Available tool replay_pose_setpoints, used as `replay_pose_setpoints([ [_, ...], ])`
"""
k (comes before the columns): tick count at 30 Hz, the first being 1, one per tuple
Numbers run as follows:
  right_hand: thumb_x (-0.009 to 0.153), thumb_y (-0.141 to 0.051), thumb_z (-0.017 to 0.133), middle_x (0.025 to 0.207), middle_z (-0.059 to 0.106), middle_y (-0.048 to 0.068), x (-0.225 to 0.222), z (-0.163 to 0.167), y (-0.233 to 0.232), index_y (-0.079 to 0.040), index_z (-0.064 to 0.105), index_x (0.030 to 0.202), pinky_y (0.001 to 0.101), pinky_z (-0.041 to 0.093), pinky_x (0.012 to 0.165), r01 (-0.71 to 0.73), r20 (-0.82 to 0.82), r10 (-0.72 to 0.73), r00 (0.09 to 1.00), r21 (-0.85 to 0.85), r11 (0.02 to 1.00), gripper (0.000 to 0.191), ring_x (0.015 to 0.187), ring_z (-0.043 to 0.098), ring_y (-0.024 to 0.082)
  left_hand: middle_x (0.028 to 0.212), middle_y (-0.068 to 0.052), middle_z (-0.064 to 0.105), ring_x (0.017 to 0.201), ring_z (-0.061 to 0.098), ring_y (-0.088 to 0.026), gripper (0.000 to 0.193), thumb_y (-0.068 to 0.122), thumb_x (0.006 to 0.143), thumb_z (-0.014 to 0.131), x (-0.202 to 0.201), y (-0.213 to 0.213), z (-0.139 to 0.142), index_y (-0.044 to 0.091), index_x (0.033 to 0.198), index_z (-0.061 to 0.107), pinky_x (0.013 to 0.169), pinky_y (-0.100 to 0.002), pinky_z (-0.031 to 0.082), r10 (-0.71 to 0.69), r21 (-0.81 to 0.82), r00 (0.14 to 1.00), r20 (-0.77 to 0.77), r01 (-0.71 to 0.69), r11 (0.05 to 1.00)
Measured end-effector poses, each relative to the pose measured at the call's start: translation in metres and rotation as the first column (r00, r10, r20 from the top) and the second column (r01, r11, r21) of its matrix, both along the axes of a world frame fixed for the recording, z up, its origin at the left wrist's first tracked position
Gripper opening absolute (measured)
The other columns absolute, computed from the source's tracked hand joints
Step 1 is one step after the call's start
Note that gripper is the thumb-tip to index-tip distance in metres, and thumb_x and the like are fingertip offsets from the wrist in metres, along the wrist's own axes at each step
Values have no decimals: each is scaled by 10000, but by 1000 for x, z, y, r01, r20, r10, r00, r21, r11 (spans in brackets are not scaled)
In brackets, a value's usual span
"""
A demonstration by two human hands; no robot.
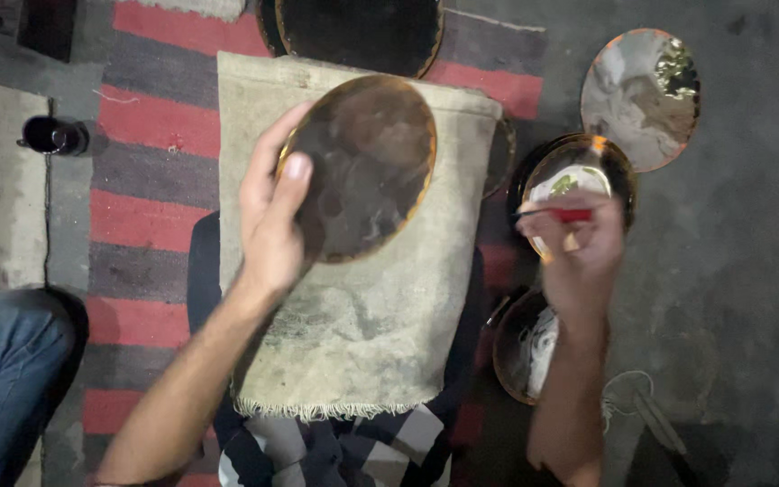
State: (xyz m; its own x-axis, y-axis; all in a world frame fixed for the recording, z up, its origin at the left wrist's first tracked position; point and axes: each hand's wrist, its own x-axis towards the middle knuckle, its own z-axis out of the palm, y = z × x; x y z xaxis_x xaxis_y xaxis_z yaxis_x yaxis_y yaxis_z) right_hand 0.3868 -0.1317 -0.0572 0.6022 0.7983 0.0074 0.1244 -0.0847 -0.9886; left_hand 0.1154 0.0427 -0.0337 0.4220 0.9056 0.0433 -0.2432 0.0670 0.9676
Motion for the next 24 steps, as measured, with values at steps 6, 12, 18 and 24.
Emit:
replay_pose_setpoints([
  [6,939,53,756,961,744,102,-52,-18,26,26,661,1049,224,559,729,-1,51,4,999,-57,998,147,824,692,115,1626,-197,413,1516,432,-272,681,281,1062,569,-12,-29,-19,-11,1619,308,1310,-413,327,105,-99,993,55,-99,990],
  [12,845,93,775,972,744,145,-87,-15,48,-18,517,1076,294,610,788,-463,-286,499,818,186,866,364,883,743,174,1590,-185,400,1488,433,-267,667,410,1127,484,-17,-33,-35,-21,1614,334,1291,-408,346,126,-131,985,117,-111,985],
  [18,967,169,665,1027,728,211,-91,-21,132,-4,492,1035,396,654,815,-453,-454,553,699,318,833,253,921,760,265,1557,-170,475,1465,466,-235,638,476,1185,349,-11,-39,-48,-29,1570,414,1317,-393,346,204,-87,977,54,-199,976],
  [24,893,104,696,1010,663,62,-43,-6,120,-14,510,1173,274,587,763,-114,-145,150,978,233,966,356,859,688,153,1628,-164,455,1509,461,-249,594,209,1103,571,-19,-33,-31,-29,1609,372,1307,-393,344,215,-47,974,-69,-219,975],
])
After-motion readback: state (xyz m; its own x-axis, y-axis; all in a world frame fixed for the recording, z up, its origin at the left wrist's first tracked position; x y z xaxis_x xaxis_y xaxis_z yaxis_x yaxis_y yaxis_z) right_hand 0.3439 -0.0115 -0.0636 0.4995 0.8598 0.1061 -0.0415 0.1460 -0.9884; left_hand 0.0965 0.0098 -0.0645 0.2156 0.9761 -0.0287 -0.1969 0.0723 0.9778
